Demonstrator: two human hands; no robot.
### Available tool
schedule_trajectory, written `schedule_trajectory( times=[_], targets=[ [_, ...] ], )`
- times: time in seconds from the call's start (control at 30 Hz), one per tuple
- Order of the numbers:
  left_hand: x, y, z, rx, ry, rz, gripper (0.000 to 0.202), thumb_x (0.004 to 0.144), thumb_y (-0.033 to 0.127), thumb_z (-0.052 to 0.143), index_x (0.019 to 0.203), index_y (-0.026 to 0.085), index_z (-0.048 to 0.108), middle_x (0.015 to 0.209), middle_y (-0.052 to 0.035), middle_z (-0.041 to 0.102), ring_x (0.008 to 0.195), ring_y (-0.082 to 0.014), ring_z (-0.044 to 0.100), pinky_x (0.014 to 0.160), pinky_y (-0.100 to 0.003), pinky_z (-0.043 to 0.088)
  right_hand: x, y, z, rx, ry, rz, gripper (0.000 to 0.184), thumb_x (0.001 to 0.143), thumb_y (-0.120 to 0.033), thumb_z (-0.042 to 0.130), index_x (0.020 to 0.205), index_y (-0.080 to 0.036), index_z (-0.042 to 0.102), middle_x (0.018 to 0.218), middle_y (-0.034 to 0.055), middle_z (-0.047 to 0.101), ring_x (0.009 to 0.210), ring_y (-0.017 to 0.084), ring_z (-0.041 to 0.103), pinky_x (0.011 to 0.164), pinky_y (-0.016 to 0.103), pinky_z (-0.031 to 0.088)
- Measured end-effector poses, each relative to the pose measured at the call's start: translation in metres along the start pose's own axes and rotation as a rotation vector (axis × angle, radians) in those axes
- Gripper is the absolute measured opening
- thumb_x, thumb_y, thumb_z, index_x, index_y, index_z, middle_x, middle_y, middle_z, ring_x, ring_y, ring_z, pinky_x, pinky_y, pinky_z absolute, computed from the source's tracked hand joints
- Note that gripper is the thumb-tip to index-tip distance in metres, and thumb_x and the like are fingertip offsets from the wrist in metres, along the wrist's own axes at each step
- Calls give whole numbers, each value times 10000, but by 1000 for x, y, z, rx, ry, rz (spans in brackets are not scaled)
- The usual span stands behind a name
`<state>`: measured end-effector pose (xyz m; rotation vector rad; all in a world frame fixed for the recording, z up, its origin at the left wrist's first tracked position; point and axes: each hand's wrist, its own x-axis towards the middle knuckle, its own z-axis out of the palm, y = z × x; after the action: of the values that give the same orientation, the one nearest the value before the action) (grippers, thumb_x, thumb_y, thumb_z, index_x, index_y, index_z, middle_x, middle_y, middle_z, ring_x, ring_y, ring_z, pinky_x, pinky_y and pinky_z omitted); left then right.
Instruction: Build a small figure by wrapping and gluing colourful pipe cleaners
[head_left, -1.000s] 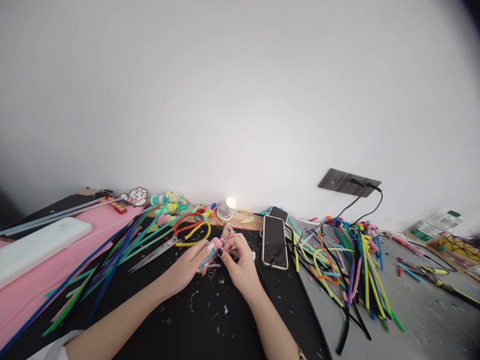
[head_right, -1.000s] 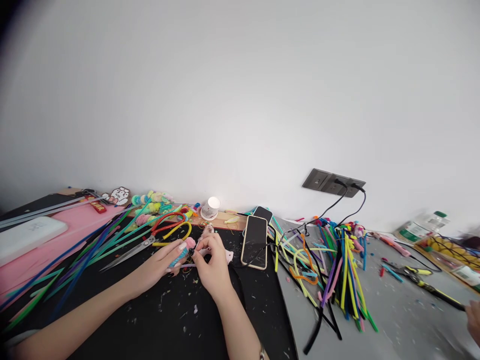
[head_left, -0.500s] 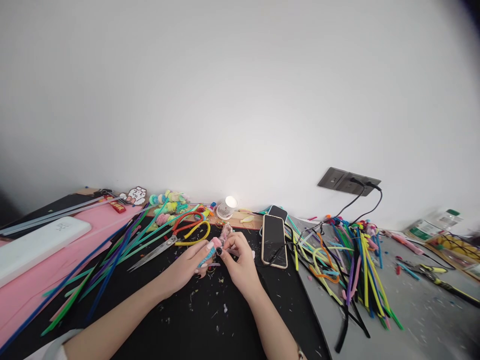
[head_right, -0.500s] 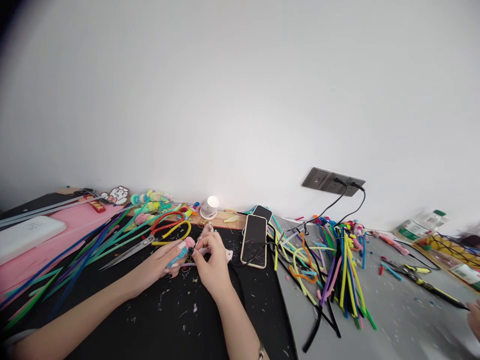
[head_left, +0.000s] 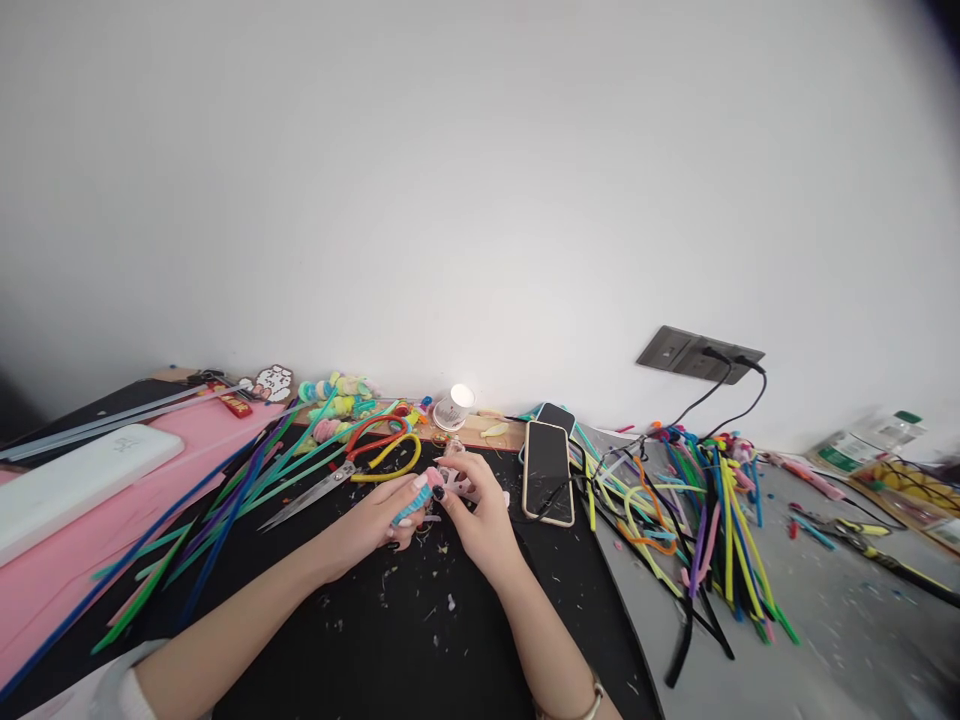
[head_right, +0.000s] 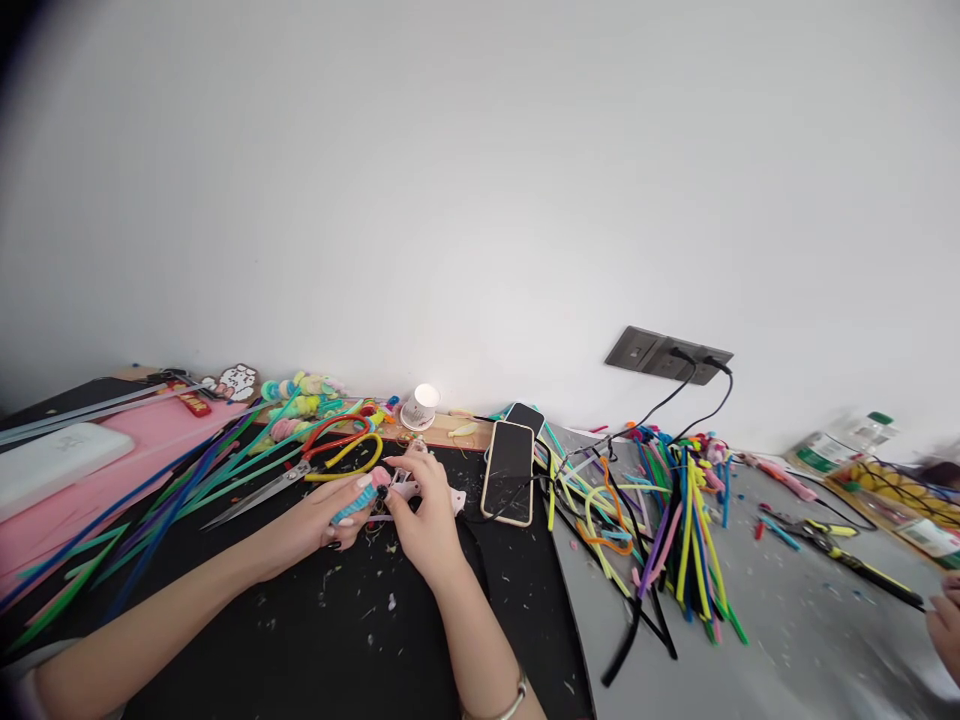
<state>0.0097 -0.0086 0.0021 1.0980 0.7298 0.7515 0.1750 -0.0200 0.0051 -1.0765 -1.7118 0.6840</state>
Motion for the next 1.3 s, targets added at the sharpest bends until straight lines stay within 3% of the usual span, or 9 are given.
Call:
schedule_trajectory(
  times=[0.27, 0.43, 0.8, 1.07, 1.3],
  targets=[
    [2, -5, -3, -96, 6, -21, 418, 821, 614, 481, 863, 198, 474, 563, 94, 351, 457, -59, 169, 485, -231, 236, 1, 2, 1, 20, -16, -15, 361, 823, -111, 567, 1123, -288, 663, 1144, 60, 574, 1126, 230, 518, 892, 365, 474],
    [3, -6, -5, -62, -19, -21, 378, 824, 554, 541, 932, 198, 480, 568, 107, 323, 468, -57, 178, 488, -217, 214, 1, 2, 1, 16, -21, -24, 348, 827, -111, 568, 1108, -286, 675, 1145, 59, 574, 1123, 225, 519, 915, 375, 468],
    [0, -6, -5, -50, 30, -7, 343, 853, 552, 495, 868, 217, 423, 561, 113, 338, 465, -59, 197, 514, -226, 251, 1, 2, 1, 31, -15, -38, 311, 823, -87, 568, 1065, -247, 681, 1109, 69, 571, 1103, 220, 534, 944, 374, 455],
    [1, -2, -2, 83, 57, 10, 379, 802, 573, 541, 816, 220, 406, 546, 123, 311, 466, -63, 218, 490, -218, 259, 1, 2, 1, 16, -22, -37, 314, 824, -79, 563, 1068, -241, 675, 1120, 72, 564, 1115, 220, 523, 954, 377, 447],
    [1, -4, -6, 313, 83, 77, 367, 835, 579, 461, 843, 213, 440, 609, 88, 373, 517, -98, 359, 503, -244, 331, 1, 2, 2, -12, -22, -52, 314, 821, -70, 559, 1061, -234, 679, 1114, 74, 566, 1104, 221, 523, 978, 397, 424]
  ],
)
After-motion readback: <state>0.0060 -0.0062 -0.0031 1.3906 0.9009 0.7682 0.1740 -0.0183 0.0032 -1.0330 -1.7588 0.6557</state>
